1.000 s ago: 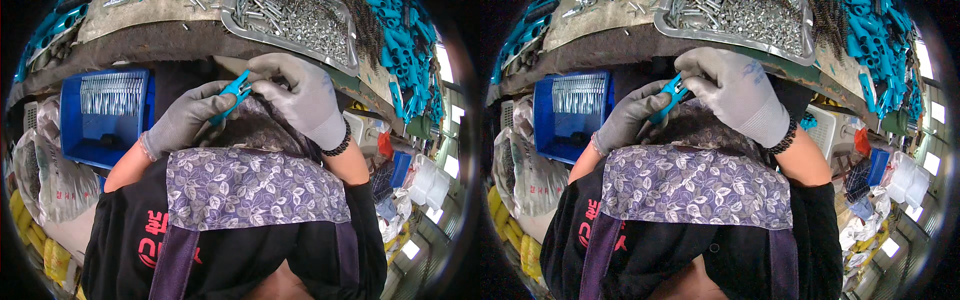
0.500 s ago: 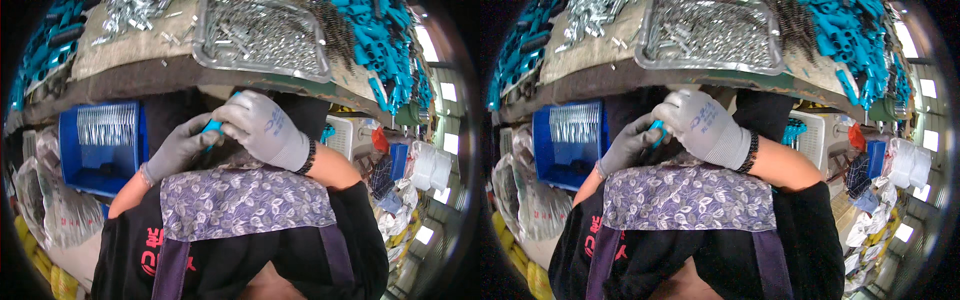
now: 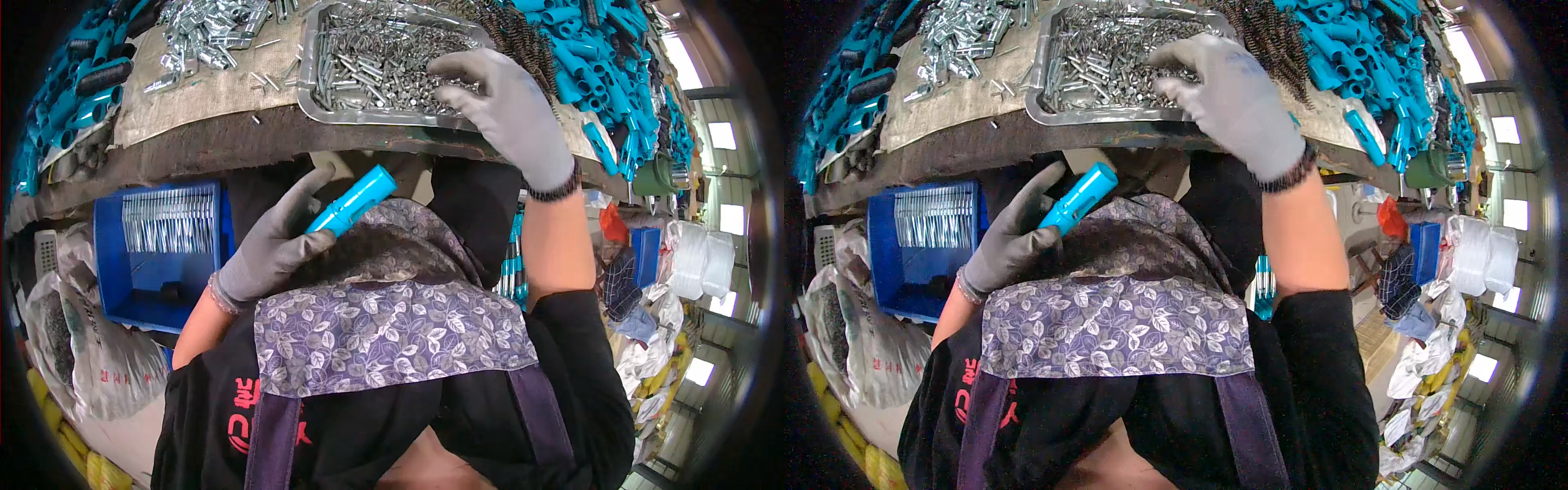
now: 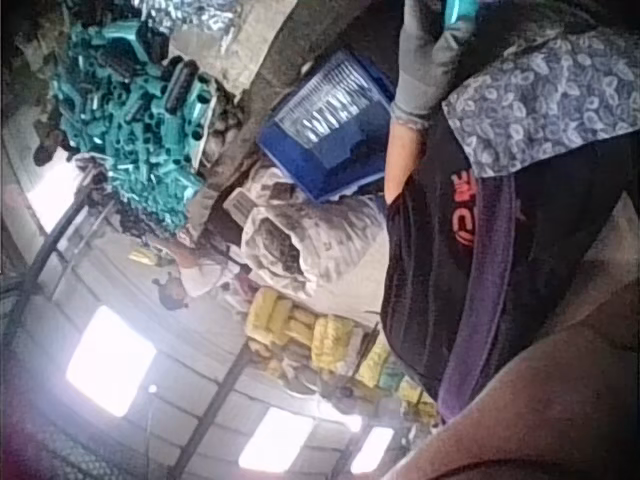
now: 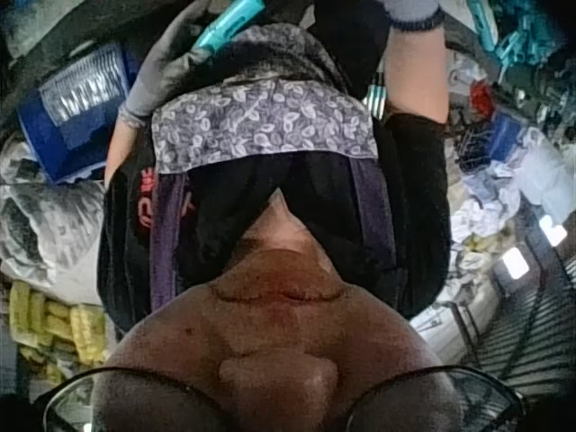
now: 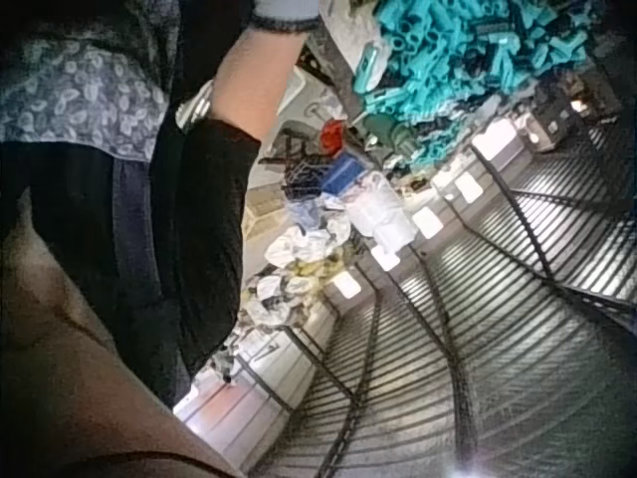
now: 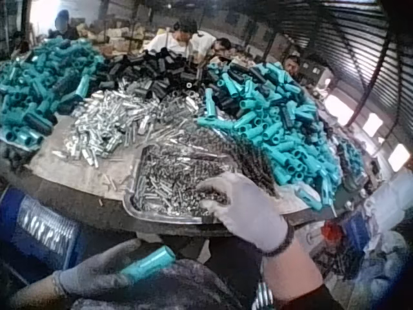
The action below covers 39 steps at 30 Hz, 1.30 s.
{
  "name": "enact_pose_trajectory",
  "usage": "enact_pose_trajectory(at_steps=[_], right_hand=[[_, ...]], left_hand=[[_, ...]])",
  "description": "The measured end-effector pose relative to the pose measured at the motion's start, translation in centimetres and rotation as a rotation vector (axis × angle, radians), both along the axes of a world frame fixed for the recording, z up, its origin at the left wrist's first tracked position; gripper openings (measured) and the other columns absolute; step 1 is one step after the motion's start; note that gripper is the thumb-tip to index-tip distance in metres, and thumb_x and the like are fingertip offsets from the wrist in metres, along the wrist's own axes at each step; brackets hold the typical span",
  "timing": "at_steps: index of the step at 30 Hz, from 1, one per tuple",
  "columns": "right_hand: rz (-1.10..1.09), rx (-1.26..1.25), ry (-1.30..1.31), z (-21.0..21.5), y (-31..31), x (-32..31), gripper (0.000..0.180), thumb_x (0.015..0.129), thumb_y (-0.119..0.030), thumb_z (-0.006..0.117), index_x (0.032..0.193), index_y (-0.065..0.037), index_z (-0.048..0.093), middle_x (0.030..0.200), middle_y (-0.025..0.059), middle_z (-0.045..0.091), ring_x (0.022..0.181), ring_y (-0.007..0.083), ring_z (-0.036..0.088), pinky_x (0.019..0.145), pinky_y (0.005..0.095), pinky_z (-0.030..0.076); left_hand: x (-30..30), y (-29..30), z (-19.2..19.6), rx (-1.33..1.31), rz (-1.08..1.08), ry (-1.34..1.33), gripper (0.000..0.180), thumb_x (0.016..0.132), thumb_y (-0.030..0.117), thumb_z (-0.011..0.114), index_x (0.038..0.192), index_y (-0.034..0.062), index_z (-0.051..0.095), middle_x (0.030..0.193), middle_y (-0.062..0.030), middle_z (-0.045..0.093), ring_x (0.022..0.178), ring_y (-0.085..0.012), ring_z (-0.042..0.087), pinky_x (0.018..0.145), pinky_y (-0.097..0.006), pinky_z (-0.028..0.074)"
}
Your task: The person assembles tools by fitting metal cylinders, rods, springs, and pins together, inserting the mechanisms into plastic handles, and placing the finished tools into a plastic bin.
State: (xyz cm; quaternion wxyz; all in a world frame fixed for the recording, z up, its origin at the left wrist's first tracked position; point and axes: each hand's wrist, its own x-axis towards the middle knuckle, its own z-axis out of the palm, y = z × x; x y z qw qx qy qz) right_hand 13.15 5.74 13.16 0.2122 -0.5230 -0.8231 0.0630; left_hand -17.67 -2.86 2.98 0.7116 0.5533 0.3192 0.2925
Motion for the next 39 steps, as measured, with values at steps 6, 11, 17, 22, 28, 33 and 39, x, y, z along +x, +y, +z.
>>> enact_pose_trajectory(at_steps=[6,11,17,22,28,33,39], right_hand=[[-0.013,-0.216,-0.108,-1.6,1.8,-0.3,0.022,0.088,-0.02,0.068,0.106,-0.008,0.071,0.1,0.0167,0.07,0.097,0.0331,0.068,0.087,0.0407,0.052],[-0.12,-0.357,0.198,-1.0,0.3,-0.4,0.019,0.09,-0.015,0.066,0.106,-0.005,0.071,0.095,0.0128,0.072,0.09,0.0226,0.07,0.08,0.0332,0.054],[0.027,-0.431,0.809,-0.5,-4.7,-3.6,0.016,0.089,-0.003,0.066,0.104,-0.001,0.07,0.095,0.0049,0.071,0.086,0.0105,0.065,0.077,0.0263,0.052],[0.162,-0.365,0.901,-3.0,-7.3,-6.6,0.015,0.085,0.004,0.069,0.099,-0.003,0.069,0.082,-0.0038,0.056,0.075,0.0034,0.054,0.066,0.0191,0.045],[0.09,-0.345,1.043,-5.2,-7.8,-7.7,0.014,0.085,0.006,0.071,0.096,-0.003,0.068,0.081,-0.0043,0.054,0.07,0.003,0.052,0.064,0.02,0.047],[0.075,-0.434,1.26,-5.4,-7.9,-7.9,0.014,0.084,0.007,0.07,0.094,-0.002,0.066,0.082,-0.0034,0.056,0.071,0.0033,0.055,0.064,0.0199,0.048],[0.135,-0.538,1.583,-5.1,-8.4,-7.9,0.034,0.084,0.009,0.067,0.115,-0.001,0.056,0.094,0.0032,0.061,0.087,0.0106,0.064,0.077,0.0264,0.055]], left_hand=[[1.4,0.7,2.5,-0.127,0.054,0.019,0.06,0.097,0.031,0.063,0.148,0.0039,0.044,0.099,0.0002,0.057,0.074,-0.0054,0.056,0.064,-0.022,0.046],[1.8,1.2,3.7,-0.132,0.1,0.019,0.056,0.099,0.029,0.06,0.147,0.0042,0.045,0.101,0.0,0.058,0.076,-0.0058,0.055,0.066,-0.023,0.046],[2.8,1.1,2.8,-0.025,0.115,-0.052,0.053,0.102,0.025,0.057,0.149,0.0045,0.041,0.085,-0.0005,0.06,0.063,-0.0055,0.054,0.055,-0.022,0.046],[3.7,1.0,2.4,-0.02,0.182,-0.188,0.055,0.102,0.026,0.056,0.149,0.0016,0.04,0.101,-0.0007,0.06,0.084,-0.0066,0.056,0.075,-0.023,0.048],[3.9,1.2,2.6,0.047,0.202,-0.108,0.059,0.101,0.029,0.058,0.15,0.002,0.039,0.114,-0.0018,0.058,0.099,-0.0084,0.054,0.085,-0.026,0.047],[4.0,1.0,3.1,-0.146,0.112,-0.224,0.056,0.101,0.022,0.058,0.149,0.002,0.04,0.108,-0.0005,0.057,0.096,-0.008,0.052,0.086,-0.025,0.045],[4.6,1.3,1.7,0.293,0.22,-0.086,0.062,0.094,0.017,0.065,0.149,0.0015,0.042,0.116,-0.0076,0.059,0.107,-0.0161,0.054,0.097,-0.033,0.043]])
